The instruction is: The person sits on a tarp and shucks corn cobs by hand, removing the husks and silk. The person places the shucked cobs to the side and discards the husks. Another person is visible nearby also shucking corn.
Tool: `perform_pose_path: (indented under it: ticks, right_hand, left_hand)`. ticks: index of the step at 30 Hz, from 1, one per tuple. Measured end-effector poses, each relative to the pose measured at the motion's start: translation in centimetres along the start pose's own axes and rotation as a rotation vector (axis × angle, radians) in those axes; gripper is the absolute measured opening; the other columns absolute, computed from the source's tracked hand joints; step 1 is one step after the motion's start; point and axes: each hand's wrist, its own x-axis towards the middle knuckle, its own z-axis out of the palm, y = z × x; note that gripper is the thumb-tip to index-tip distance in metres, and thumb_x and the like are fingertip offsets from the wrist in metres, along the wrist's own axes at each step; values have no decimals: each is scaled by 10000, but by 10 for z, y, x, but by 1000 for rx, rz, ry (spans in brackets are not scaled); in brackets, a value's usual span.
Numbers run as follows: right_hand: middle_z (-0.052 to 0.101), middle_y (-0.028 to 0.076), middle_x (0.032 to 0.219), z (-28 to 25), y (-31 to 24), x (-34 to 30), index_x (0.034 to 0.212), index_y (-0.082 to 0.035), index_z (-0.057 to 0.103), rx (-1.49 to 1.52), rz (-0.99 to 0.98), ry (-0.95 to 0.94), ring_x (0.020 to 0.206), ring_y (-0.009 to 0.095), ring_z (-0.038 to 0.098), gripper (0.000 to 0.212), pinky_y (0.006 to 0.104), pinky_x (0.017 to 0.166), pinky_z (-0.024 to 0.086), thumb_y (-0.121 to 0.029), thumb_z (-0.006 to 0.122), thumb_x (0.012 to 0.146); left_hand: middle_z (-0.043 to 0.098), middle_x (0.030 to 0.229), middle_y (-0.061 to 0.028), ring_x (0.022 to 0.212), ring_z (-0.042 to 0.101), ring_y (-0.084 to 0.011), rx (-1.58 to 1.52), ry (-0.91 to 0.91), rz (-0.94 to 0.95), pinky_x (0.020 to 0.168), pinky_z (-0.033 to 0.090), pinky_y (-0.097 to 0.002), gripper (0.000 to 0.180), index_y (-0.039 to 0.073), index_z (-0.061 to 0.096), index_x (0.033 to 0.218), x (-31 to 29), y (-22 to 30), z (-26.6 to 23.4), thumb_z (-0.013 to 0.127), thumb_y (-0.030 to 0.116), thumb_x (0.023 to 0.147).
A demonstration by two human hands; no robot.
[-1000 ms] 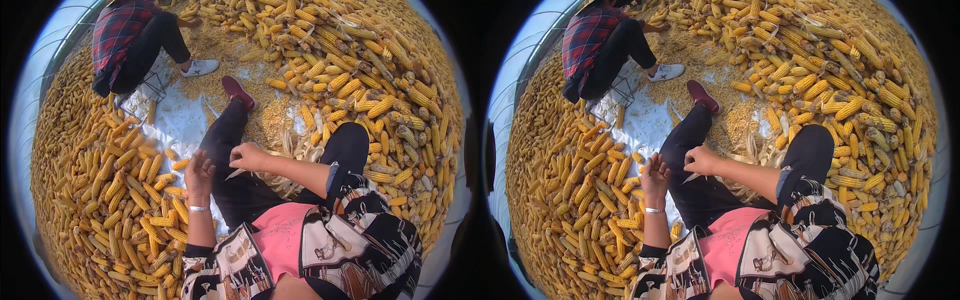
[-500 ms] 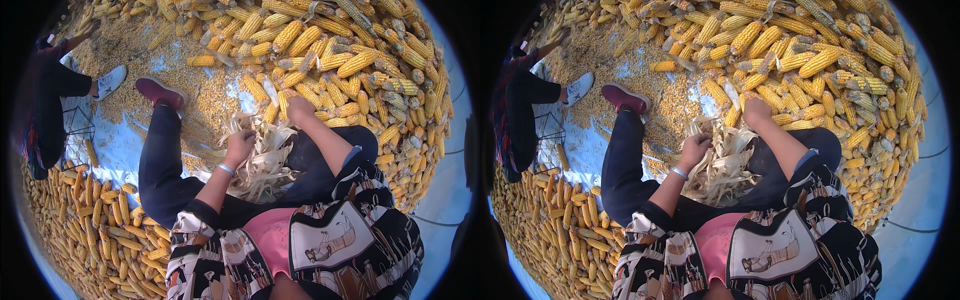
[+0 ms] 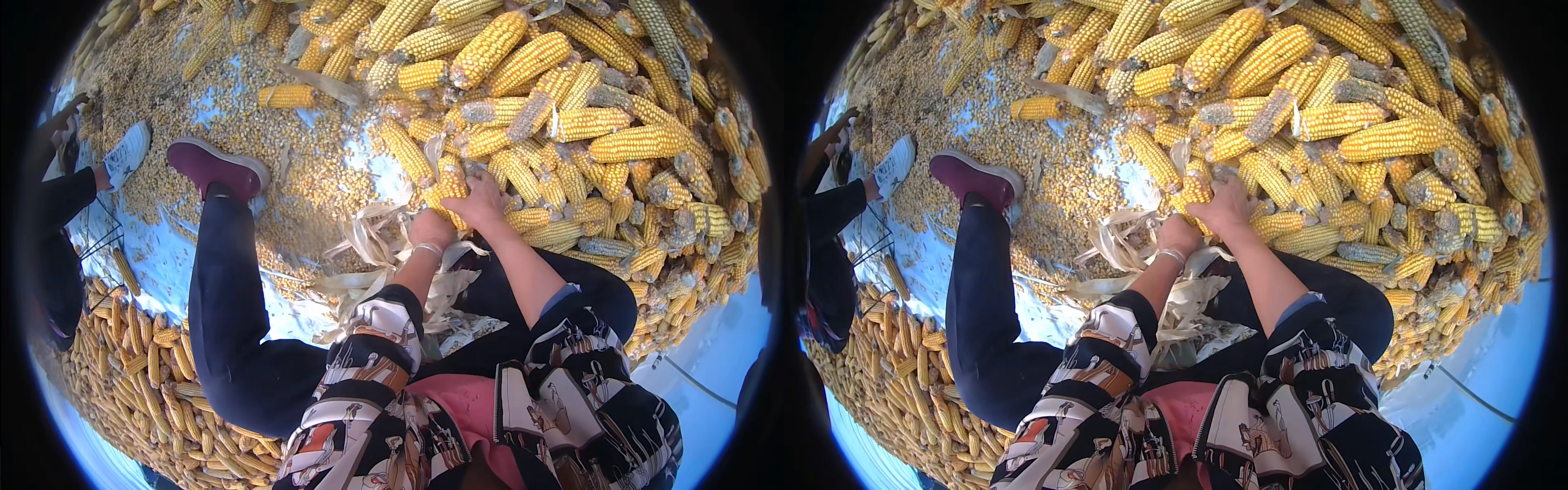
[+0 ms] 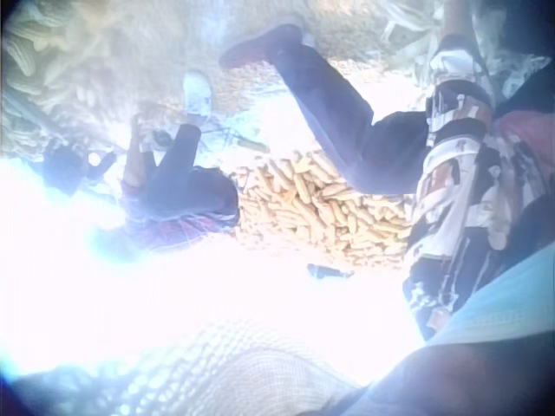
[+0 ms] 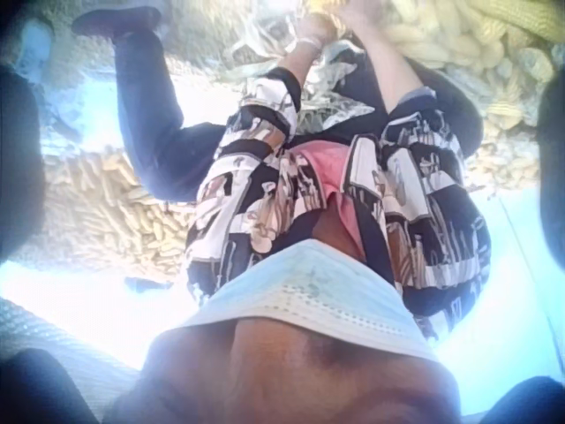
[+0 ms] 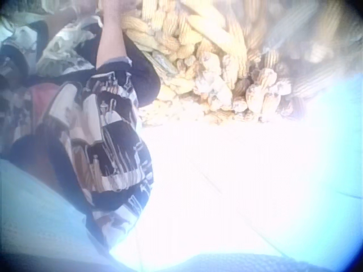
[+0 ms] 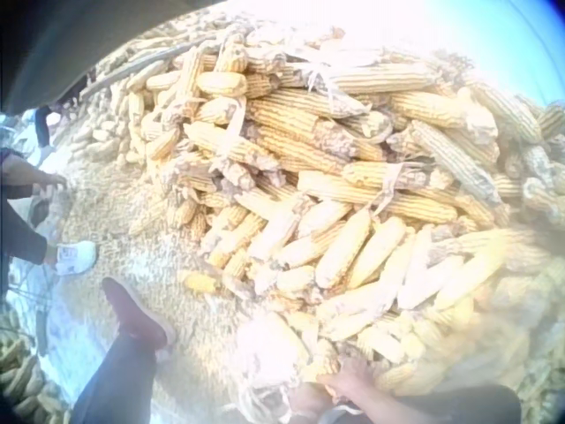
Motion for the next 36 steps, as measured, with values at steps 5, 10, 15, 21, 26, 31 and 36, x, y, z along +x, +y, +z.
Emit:
perform_pose_path:
  ticks: [5,10,15,21,26,31,36]
  right_hand:
    - [406,146,1424,7,-21,-8,1271,-254,618,-164,-80,-110,1375,299,302,705,646,1095,167,-446,744,604]
    - [456,140,1356,3,-28,-2,1273,-236,617,-110,-67,-202,1315,294,407,704,607,1115,182,-414,737,603]
    - [566,190,1206,25,-11,0,1263,-73,586,372,-242,-276,1094,309,591,713,405,945,471,-330,770,623]
    - [664,150,1013,48,29,21,1204,-1,573,1560,103,-985,902,264,666,547,412,824,549,-176,731,711]
    - [660,144,992,43,54,31,1178,-18,579,1682,323,-923,866,282,667,456,448,787,564,-167,682,759]
    - [646,141,1025,31,53,31,1193,-22,579,1758,181,-800,906,281,649,459,449,807,556,-201,663,780]
    - [639,138,1051,1,41,9,1198,-21,581,1815,86,-704,927,269,638,468,432,811,546,-225,658,784]
  left_hand:
    - [667,1002,-254,958,661,-361,-221,182,56,827,517,-426,461,-19,655,1030,10,-22,22,764,294,709]
    - [648,957,-97,794,618,-164,-1260,-216,-25,661,494,-282,282,-45,609,1025,18,-46,24,701,95,798]
    - [642,982,-51,840,624,-170,-1321,-359,-71,723,506,-291,283,35,589,1091,-29,-63,-12,655,51,816]
    - [664,1035,-75,924,639,-197,-1212,-212,35,836,508,-327,364,-9,594,1124,-59,-58,-84,659,31,768]
    - [639,1135,-171,1027,610,-247,-640,252,336,939,469,-384,431,-48,668,1048,-11,-26,-157,760,180,694]
    - [463,1327,-229,1227,451,-371,178,297,280,1025,400,-468,593,138,728,1075,26,37,-135,785,435,564]
    - [527,1255,-206,1198,480,-328,-8,240,218,1015,389,-444,606,89,731,1034,18,32,-136,787,468,565]
